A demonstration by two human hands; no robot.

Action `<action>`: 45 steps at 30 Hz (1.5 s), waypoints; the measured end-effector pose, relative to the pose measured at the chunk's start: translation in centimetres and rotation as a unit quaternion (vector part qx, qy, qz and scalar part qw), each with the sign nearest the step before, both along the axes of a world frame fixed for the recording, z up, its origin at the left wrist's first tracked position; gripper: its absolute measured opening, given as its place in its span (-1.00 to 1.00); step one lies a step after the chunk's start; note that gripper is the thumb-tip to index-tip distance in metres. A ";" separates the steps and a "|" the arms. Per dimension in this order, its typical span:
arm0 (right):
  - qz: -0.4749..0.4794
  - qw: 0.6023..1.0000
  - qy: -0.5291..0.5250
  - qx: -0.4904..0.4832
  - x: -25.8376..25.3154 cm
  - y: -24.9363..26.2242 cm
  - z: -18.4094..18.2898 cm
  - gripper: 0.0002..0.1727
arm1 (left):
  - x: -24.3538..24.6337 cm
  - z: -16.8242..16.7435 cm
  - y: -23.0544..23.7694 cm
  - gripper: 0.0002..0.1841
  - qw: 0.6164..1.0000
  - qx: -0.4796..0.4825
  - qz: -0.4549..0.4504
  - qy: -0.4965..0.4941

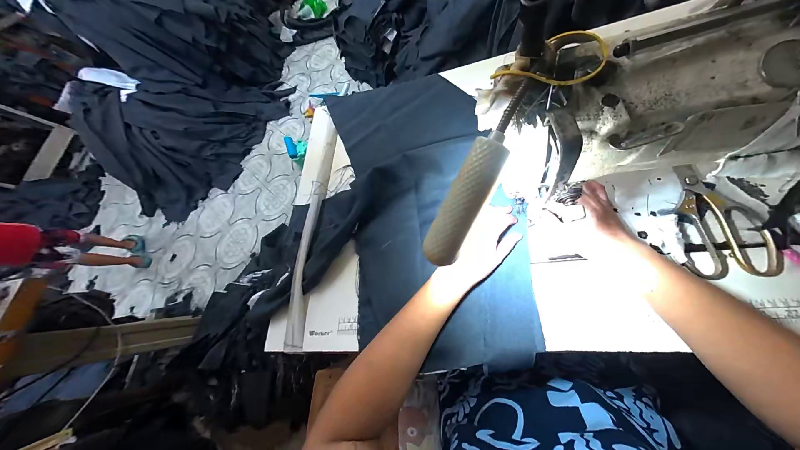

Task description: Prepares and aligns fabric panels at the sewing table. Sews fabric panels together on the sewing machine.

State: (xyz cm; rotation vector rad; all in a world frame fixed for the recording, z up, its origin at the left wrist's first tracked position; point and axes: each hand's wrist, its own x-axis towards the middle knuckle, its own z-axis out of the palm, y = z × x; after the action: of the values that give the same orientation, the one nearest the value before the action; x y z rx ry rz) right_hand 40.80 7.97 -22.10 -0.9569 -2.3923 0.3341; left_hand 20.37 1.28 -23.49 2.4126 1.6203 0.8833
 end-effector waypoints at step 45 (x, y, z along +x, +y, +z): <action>0.134 0.991 -0.014 -0.007 6.6 -12.9 -2.7 -0.62 | 2.8 -1.1 -14.6 -0.76 0.999 0.046 -0.021 -0.016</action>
State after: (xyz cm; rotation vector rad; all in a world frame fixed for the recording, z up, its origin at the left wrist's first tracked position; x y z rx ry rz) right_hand 47.36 -4.90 -24.78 -0.6488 -2.5512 0.4385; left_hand 23.19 -13.30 -24.62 2.4703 1.5449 1.0052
